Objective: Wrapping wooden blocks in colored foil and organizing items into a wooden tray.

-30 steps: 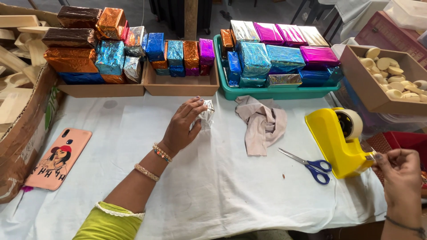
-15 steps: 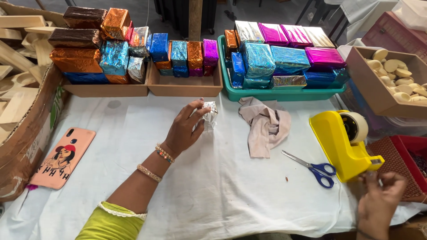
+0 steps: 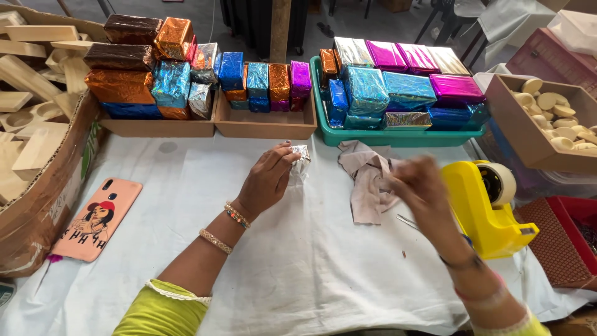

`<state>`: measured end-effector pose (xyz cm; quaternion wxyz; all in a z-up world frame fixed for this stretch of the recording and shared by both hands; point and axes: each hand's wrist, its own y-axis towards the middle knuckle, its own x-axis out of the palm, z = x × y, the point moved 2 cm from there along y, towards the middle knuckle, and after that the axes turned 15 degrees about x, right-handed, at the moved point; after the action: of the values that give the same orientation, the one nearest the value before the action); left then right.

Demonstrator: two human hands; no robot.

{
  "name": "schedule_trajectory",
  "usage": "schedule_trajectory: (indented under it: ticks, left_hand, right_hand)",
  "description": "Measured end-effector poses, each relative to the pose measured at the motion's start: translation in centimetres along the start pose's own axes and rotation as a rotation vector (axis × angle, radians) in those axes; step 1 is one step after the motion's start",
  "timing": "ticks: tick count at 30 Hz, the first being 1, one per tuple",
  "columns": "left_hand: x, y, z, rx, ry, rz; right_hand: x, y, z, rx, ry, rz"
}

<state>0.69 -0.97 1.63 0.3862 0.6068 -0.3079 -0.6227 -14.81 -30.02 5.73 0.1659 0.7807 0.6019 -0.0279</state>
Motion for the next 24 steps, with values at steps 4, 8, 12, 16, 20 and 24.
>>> schedule_trajectory:
  ticks: [4, 8, 12, 16, 20, 24]
  left_hand:
    - [0.0, -0.1, 0.0, 0.004, -0.001, 0.007]
    - [0.0, 0.1, 0.0, 0.004, 0.002, 0.001]
    - [-0.2, 0.2, 0.2, 0.019, 0.011, 0.001]
    - [-0.1, 0.3, 0.1, 0.02, 0.015, 0.0]
    - [0.0, 0.1, -0.2, 0.018, 0.004, -0.001]
    - [0.2, -0.1, -0.4, 0.014, 0.004, -0.008]
  right_hand:
    - [6.7, 6.6, -3.1, -0.015, -0.102, -0.15]
    - [11.3, 11.5, -1.2, -0.023, -0.1, -0.292]
    - [13.7, 12.8, -2.1, -0.054, -0.306, -0.307]
    - [14.0, 13.1, -1.0, -0.12, -0.352, -0.327]
    - [13.9, 12.7, -3.0, -0.143, -0.548, -0.278]
    - [13.3, 14.0, -0.2, -0.3, -0.463, -0.345]
